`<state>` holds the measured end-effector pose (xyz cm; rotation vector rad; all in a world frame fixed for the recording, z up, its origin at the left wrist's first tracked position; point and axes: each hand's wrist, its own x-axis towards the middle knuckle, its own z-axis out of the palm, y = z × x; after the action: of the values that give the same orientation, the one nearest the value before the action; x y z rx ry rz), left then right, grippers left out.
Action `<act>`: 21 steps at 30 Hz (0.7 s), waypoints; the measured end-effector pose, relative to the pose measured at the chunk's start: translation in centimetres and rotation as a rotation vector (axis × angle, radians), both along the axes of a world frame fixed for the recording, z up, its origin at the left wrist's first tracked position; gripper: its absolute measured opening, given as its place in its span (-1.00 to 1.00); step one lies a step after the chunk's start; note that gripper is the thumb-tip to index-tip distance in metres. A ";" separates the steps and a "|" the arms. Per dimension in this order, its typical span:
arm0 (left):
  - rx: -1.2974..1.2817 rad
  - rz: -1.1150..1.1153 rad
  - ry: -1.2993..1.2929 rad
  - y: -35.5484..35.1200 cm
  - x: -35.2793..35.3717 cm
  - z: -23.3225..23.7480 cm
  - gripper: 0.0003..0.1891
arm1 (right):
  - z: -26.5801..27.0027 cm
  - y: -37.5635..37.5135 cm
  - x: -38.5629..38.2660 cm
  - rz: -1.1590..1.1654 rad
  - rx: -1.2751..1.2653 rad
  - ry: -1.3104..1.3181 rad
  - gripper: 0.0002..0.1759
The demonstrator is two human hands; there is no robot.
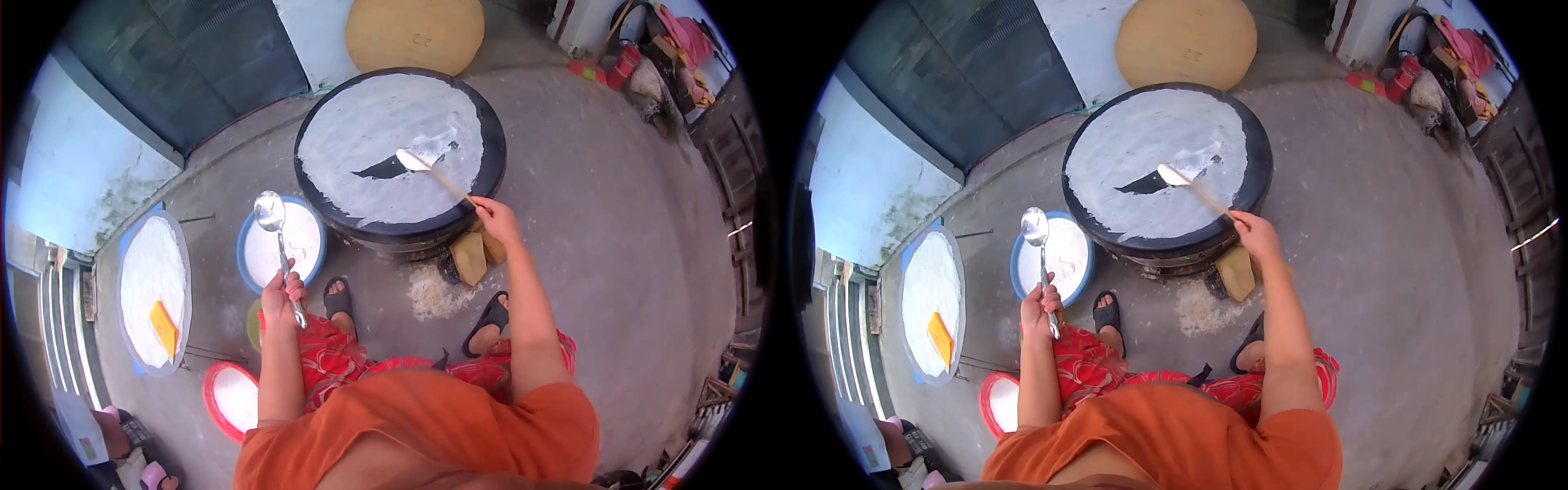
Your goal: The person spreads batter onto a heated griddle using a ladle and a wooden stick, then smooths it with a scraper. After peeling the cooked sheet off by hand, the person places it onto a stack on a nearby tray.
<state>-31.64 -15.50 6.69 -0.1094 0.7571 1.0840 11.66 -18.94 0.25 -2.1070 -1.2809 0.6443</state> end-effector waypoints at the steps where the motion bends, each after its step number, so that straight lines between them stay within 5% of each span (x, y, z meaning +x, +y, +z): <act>1: 0.016 -0.011 0.013 -0.1 -0.2 -0.2 -0.68 | -1.5 -0.5 0.6 -0.102 0.086 0.106 -0.70; 4: 0.034 -0.034 0.028 -0.3 -0.3 -0.3 -0.68 | -8.0 0.3 0.1 -0.262 0.286 0.310 -0.71; 7: 0.047 -0.064 0.016 -0.3 -0.7 -0.4 -0.70 | -6.8 1.4 -5.1 -0.138 0.212 0.257 -0.72; 9: 0.052 -0.088 -0.005 -0.2 -0.8 -0.7 -0.71 | -6.6 1.9 -6.1 0.058 0.411 -0.159 -0.72; 10: 0.056 -0.086 -0.010 -0.3 -0.9 -0.7 -0.71 | -4.6 1.3 -6.4 0.061 0.414 -0.164 -0.72; 12: 0.098 -0.126 0.034 -0.6 -1.1 -0.8 -0.71 | -1.0 -0.5 -6.3 -0.087 0.090 0.398 -0.71; 15: 0.168 -0.157 0.145 -1.3 -1.2 -0.8 -0.70 | -5.9 -2.4 -4.5 -0.348 0.107 0.375 -0.70; 21: 0.240 -0.261 0.197 -1.8 0.2 0.5 -0.68 | -4.5 -0.1 -12.9 -0.151 0.224 0.157 -0.73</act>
<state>-31.45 -17.29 7.20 0.2973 0.7869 0.9358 -1.23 -19.04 -4.25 -1.9082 -1.0459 0.5610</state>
